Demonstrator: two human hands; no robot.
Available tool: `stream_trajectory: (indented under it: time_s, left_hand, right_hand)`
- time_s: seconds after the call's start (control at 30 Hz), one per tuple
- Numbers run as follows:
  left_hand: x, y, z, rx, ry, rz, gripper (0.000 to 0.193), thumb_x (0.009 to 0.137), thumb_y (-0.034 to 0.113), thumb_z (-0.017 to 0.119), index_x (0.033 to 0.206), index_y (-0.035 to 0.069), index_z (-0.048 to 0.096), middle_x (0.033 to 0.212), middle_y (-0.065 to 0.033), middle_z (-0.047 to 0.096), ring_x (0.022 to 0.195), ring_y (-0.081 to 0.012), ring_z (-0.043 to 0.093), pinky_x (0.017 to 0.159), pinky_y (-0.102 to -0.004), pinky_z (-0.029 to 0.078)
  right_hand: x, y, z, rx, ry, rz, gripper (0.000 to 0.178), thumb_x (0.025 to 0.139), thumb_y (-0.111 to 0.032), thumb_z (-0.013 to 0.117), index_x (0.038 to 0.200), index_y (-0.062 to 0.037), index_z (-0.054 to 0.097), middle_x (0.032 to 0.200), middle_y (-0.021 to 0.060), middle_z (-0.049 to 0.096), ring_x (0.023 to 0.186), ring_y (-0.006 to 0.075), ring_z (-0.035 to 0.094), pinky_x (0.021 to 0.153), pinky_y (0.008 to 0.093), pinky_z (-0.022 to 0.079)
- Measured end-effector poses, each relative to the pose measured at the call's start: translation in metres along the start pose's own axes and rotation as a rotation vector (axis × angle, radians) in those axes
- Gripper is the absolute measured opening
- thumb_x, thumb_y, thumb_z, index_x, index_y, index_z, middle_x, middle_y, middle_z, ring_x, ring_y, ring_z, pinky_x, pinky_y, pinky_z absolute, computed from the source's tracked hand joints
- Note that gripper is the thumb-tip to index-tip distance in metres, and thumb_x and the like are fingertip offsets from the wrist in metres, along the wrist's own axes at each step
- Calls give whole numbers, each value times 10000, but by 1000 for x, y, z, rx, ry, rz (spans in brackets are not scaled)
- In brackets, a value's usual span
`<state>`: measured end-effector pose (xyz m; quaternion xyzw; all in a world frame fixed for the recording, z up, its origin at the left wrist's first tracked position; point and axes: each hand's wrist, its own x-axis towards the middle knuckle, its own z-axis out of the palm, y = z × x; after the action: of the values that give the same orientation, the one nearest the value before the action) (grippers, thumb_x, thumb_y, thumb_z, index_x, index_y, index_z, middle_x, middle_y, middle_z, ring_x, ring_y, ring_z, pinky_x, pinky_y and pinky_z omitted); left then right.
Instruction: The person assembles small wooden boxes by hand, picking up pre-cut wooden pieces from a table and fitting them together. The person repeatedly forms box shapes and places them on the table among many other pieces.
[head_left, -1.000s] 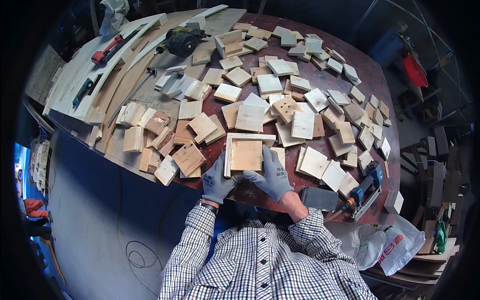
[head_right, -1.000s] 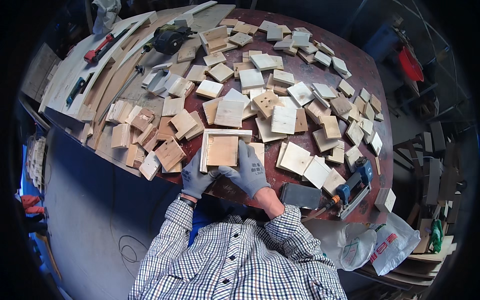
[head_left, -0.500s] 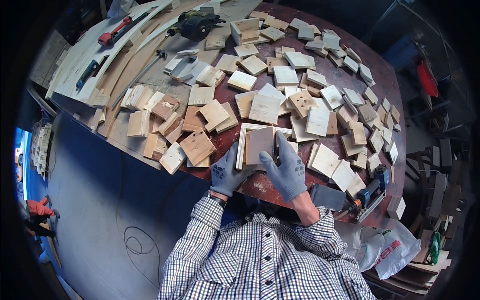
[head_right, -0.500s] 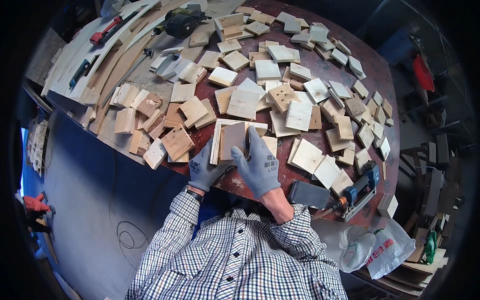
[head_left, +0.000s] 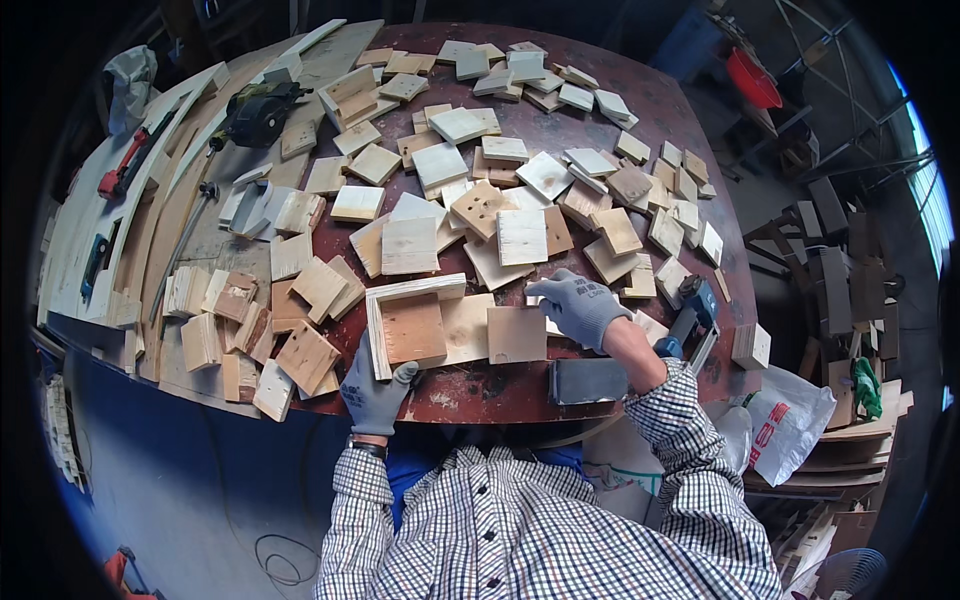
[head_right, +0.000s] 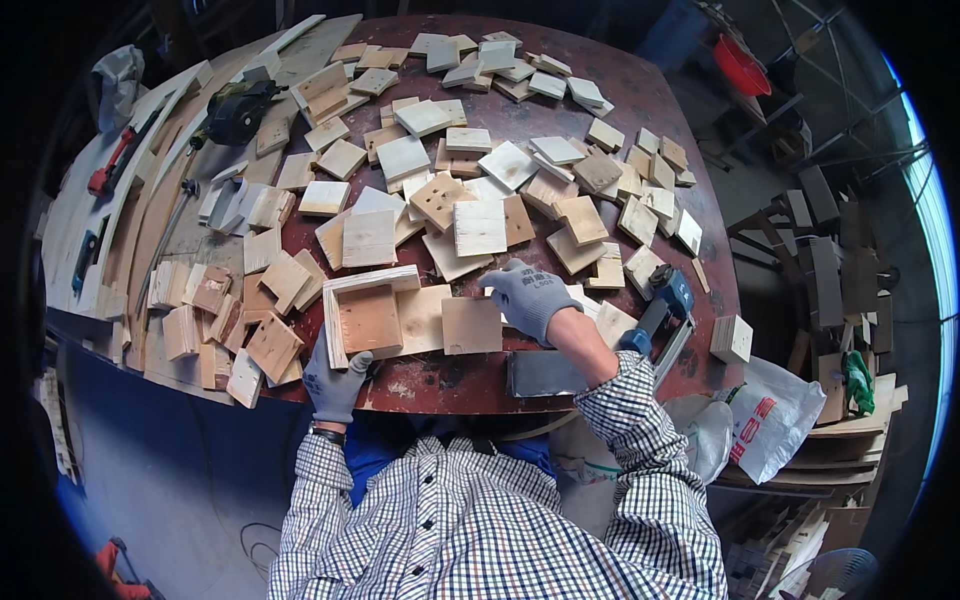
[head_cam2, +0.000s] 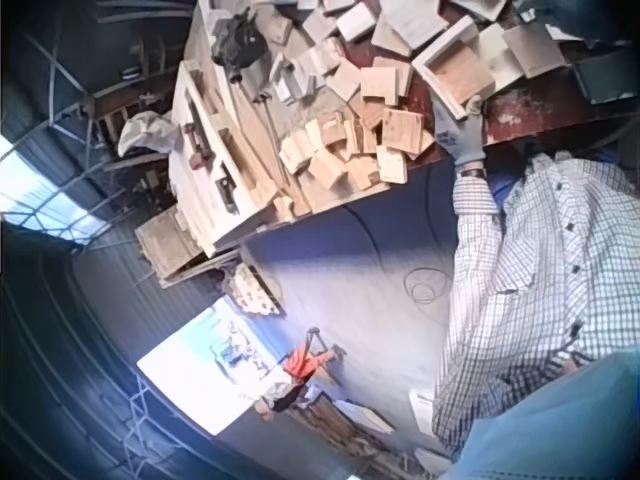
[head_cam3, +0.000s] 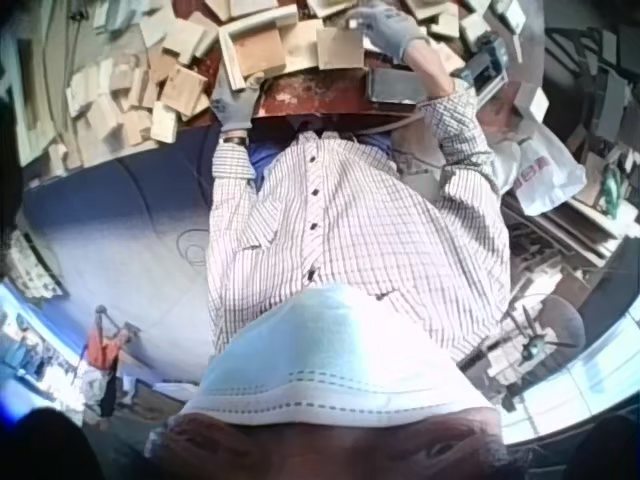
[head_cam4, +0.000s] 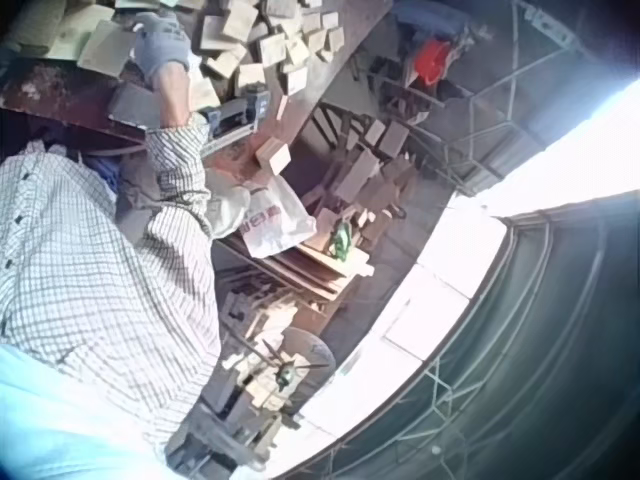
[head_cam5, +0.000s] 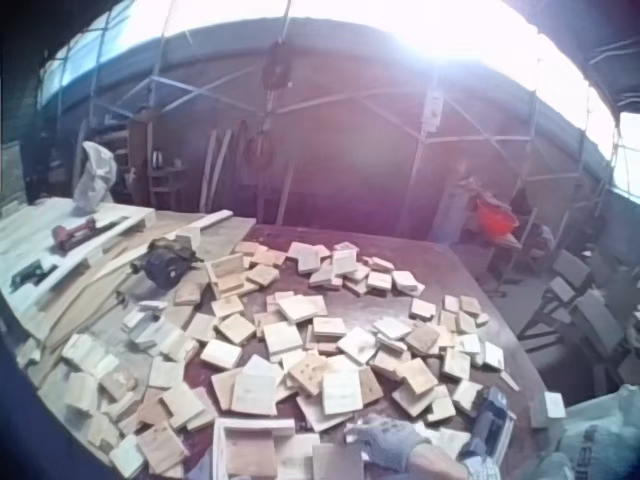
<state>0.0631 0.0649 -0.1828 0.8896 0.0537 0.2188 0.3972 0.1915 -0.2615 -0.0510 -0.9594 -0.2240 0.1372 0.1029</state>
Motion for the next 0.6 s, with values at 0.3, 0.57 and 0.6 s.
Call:
stream_trajectory:
  time_s: [0.3, 0.57, 0.6]
  left_hand:
    - [-1, -3, -3, 28, 1, -8, 1003, 829, 740, 726, 1429, -40, 537, 1206, -231, 716, 1032, -391, 736, 860, -449, 597]
    - [-4, -4, -5, 39, -24, -47, 998, 825, 741, 733, 1402, -54, 560, 1194, -234, 710, 1039, -395, 729, 879, -443, 586]
    - [-5, -4, -6, 46, -30, -51, 995, 829, 746, 725, 1394, -57, 563, 1185, -232, 711, 1033, -397, 729, 872, -443, 587]
  right_hand:
    - [107, -9, -1, -232, 412, -306, 717, 887, -471, 752, 1516, -251, 487, 1486, 172, 490, 1424, 407, 438, 1091, 546, 423]
    - [142, 39, -6, -214, 304, -80, 438, 887, -284, 681, 1307, -177, 616, 1192, 132, 684, 1090, 351, 674, 912, 501, 530]
    - [141, 54, -8, -142, 371, -83, 407, 884, -262, 669, 1277, -163, 636, 1148, 137, 710, 1013, 361, 708, 864, 488, 559]
